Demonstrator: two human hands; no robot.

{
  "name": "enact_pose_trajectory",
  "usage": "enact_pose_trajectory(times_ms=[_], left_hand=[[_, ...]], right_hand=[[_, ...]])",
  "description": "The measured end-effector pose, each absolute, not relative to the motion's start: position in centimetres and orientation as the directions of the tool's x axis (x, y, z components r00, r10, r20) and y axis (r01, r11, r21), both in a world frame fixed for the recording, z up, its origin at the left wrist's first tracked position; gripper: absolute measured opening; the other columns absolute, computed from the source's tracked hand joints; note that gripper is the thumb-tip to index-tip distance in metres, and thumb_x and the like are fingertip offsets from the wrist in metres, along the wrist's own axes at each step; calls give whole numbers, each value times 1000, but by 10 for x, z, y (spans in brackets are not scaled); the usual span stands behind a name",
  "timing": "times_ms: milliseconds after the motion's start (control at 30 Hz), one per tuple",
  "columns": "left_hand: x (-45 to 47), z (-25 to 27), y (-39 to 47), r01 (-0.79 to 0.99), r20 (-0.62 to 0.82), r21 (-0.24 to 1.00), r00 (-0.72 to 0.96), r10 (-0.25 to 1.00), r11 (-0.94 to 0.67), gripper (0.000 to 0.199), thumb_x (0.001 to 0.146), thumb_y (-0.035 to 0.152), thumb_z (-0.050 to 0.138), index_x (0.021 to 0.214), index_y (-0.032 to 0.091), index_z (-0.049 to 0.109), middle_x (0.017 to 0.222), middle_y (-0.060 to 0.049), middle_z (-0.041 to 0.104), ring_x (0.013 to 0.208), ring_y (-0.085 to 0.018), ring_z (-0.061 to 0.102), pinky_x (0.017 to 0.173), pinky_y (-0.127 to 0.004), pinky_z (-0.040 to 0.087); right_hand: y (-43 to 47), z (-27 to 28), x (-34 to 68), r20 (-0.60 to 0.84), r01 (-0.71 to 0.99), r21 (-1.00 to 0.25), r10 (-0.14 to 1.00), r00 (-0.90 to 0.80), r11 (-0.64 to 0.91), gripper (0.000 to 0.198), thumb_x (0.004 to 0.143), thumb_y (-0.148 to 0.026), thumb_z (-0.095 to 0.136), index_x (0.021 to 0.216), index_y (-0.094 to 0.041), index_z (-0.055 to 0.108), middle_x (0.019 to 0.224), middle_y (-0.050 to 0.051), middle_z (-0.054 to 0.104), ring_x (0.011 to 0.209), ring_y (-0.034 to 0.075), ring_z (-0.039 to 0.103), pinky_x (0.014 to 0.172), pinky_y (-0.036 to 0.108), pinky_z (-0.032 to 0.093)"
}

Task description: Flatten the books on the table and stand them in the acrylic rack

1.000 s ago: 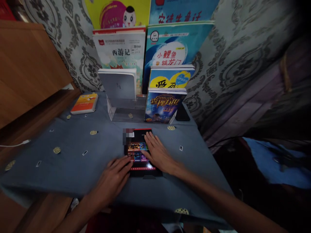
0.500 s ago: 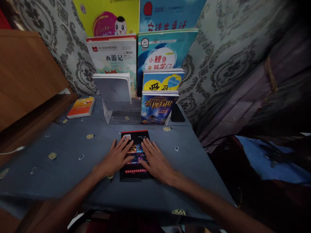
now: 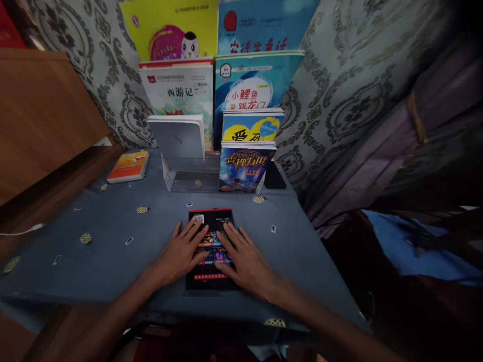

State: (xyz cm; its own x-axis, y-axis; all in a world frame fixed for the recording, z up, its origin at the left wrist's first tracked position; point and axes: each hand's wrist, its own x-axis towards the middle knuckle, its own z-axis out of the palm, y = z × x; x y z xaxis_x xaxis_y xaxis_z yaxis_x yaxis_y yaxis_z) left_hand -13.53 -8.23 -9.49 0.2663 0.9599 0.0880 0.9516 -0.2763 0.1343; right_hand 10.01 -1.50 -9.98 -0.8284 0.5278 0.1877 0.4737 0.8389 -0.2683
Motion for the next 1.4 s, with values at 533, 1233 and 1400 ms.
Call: enact_pose_trajectory(times_ms=[533,1233,1400], left_hand=[[-106,-82,-181,910,45,196,365,930,-366,65,103,53,37,159,27,17,165,-9,25,154,-28,16,122,-63,17],[-141,-51,-140,399,115,907,76,990,-136,61,103,56,20,131,25,65,135,-4,66,133,-28,55,119,-53,34],[-126,-62,-112,353,169,927,-84,982,-130,51,98,55,45,130,18,62,132,-7,66,127,-27,58,112,-45,44]], right_hand=[[-95,-75,171,-38,223,-381,226,-973,897,130,61,-35,94,161,-26,10,166,22,10,153,41,4,118,69,16],[-40,-49,143,246,338,-750,715,-655,568,35,99,-37,44,118,-27,73,107,4,78,97,25,73,87,40,59],[-13,-68,117,240,284,-844,795,-557,454,42,97,-52,44,96,-19,71,90,4,76,82,24,69,74,34,56]])
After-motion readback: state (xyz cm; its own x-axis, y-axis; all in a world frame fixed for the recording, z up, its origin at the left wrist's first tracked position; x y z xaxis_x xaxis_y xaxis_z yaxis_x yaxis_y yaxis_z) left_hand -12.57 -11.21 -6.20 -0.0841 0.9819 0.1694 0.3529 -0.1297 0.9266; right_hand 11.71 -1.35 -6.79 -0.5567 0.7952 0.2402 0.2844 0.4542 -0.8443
